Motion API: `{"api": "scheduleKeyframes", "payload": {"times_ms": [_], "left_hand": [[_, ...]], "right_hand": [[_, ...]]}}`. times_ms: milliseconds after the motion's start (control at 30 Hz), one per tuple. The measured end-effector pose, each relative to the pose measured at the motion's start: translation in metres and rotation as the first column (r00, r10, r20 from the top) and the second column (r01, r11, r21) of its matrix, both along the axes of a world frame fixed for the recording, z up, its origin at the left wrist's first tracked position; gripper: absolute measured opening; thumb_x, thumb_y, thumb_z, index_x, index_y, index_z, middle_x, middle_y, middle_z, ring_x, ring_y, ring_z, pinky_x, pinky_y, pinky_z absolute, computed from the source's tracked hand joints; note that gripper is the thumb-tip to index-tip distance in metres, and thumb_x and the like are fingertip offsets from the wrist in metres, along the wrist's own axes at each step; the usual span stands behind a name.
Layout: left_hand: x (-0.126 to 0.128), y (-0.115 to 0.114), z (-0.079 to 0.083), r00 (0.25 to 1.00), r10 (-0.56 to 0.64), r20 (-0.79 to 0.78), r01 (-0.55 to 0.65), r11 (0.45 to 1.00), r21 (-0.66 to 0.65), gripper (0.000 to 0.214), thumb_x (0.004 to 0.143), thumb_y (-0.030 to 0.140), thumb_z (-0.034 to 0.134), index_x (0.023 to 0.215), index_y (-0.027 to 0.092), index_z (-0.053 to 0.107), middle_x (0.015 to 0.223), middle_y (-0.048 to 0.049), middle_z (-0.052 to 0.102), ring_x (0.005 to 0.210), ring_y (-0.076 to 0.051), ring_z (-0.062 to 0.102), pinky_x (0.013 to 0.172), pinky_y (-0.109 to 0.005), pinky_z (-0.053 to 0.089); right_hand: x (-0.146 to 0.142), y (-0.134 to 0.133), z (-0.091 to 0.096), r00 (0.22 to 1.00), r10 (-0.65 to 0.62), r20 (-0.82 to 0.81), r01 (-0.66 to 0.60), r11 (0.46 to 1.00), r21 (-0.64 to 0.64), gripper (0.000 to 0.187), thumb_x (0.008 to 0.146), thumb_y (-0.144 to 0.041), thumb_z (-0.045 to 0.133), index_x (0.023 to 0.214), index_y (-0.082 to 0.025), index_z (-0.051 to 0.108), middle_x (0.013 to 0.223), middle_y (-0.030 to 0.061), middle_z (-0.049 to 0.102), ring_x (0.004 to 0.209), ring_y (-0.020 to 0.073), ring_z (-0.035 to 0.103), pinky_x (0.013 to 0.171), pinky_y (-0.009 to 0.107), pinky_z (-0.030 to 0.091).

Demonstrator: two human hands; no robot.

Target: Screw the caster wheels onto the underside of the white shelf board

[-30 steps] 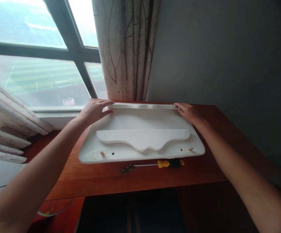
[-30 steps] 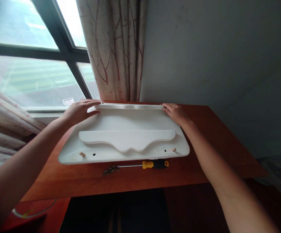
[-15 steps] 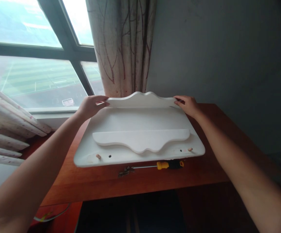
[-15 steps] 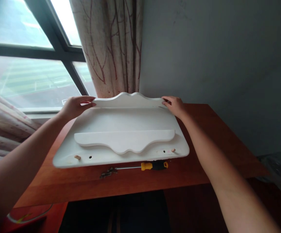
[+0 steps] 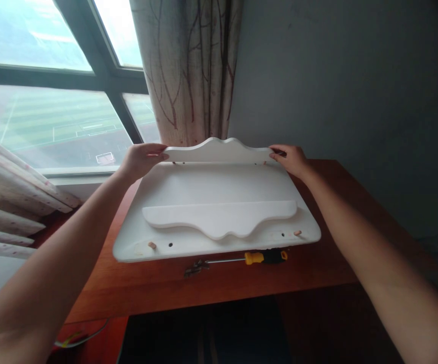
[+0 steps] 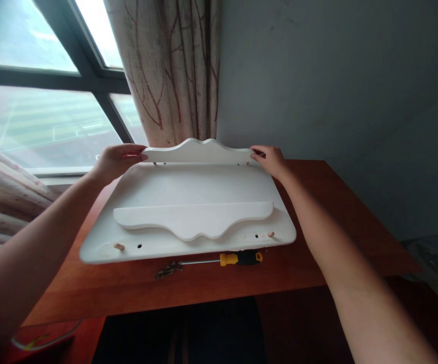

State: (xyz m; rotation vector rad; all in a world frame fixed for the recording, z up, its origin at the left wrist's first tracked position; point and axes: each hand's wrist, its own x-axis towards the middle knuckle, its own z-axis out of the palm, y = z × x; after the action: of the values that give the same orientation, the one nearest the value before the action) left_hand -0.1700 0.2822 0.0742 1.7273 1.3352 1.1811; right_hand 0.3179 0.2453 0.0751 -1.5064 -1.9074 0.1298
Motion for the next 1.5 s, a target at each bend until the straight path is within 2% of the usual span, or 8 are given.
{"api": "scheduleKeyframes", "payload": {"times_ms": [233,433,633,900,1167,1500], "left_hand": [[0.001,-0.002,0.004,0.999,0.008,0.037,-0.007,0.999,-0.033,0.047,0.058,0.037,0.087,0.1,0.015,0.08,0.093,-0.0075,0.076,0.089,-0.024,0.071,0.089,-0.038,0.057],[0.0,0.001,0.004,0.999,-0.014,0.04,0.016,0.999,-0.051,0.05,0.058,0.038,0.088,0.102,0.015,0.08,0.092,-0.0079,0.075,0.085,-0.022,0.07,0.086,-0.037,0.056],[0.0,0.01,0.001,1.0,-0.008,0.016,0.009,0.999,-0.05,0.046,0.061,0.039,0.085,0.102,0.018,0.08,0.093,-0.0062,0.076,0.089,-0.025,0.069,0.083,-0.037,0.055],[0.002,0.01,0.002,0.999,-0.018,0.035,0.02,0.998,-0.058,0.05,0.058,0.041,0.087,0.101,0.016,0.08,0.092,-0.007,0.076,0.087,-0.025,0.068,0.08,-0.036,0.056],[0.005,0.014,0.009,0.995,0.0,0.099,0.019,0.982,-0.189,0.049,0.052,0.038,0.093,0.094,0.016,0.082,0.084,-0.0077,0.075,0.075,-0.02,0.068,0.075,-0.034,0.057],[0.005,0.001,0.009,0.998,0.025,0.061,-0.015,0.988,-0.155,0.057,0.046,0.04,0.093,0.096,0.017,0.081,0.088,-0.0076,0.076,0.079,-0.022,0.068,0.078,-0.036,0.057]], "right_hand": [[-0.003,-0.004,0.004,1.0,-0.02,-0.01,0.02,1.0,-0.018,0.029,0.083,-0.022,0.07,0.111,-0.021,0.078,0.107,0.0077,0.078,0.094,0.0252,0.074,0.089,0.04,0.058],[-0.002,-0.004,0.005,1.0,-0.012,-0.02,0.011,0.999,-0.039,0.029,0.084,-0.023,0.07,0.112,-0.02,0.078,0.107,0.0084,0.078,0.096,0.0257,0.074,0.091,0.04,0.058],[-0.002,-0.001,0.006,1.0,-0.018,-0.017,0.017,0.999,-0.048,0.029,0.084,-0.024,0.069,0.112,-0.02,0.078,0.107,0.0088,0.078,0.098,0.0266,0.074,0.093,0.041,0.057],[0.0,0.002,0.005,1.0,-0.019,-0.007,0.018,0.998,-0.062,0.03,0.085,-0.025,0.069,0.113,-0.019,0.078,0.108,0.0098,0.078,0.097,0.027,0.074,0.093,0.042,0.057],[0.0,0.011,0.004,0.996,-0.021,-0.091,0.008,0.99,-0.138,0.027,0.086,-0.025,0.067,0.109,-0.018,0.078,0.109,0.0096,0.077,0.101,0.0263,0.072,0.098,0.044,0.053],[0.005,0.006,0.001,0.995,0.016,-0.101,-0.029,0.991,-0.128,0.026,0.082,-0.026,0.071,0.106,-0.02,0.078,0.105,0.0087,0.078,0.094,0.0249,0.073,0.092,0.041,0.056]]}}
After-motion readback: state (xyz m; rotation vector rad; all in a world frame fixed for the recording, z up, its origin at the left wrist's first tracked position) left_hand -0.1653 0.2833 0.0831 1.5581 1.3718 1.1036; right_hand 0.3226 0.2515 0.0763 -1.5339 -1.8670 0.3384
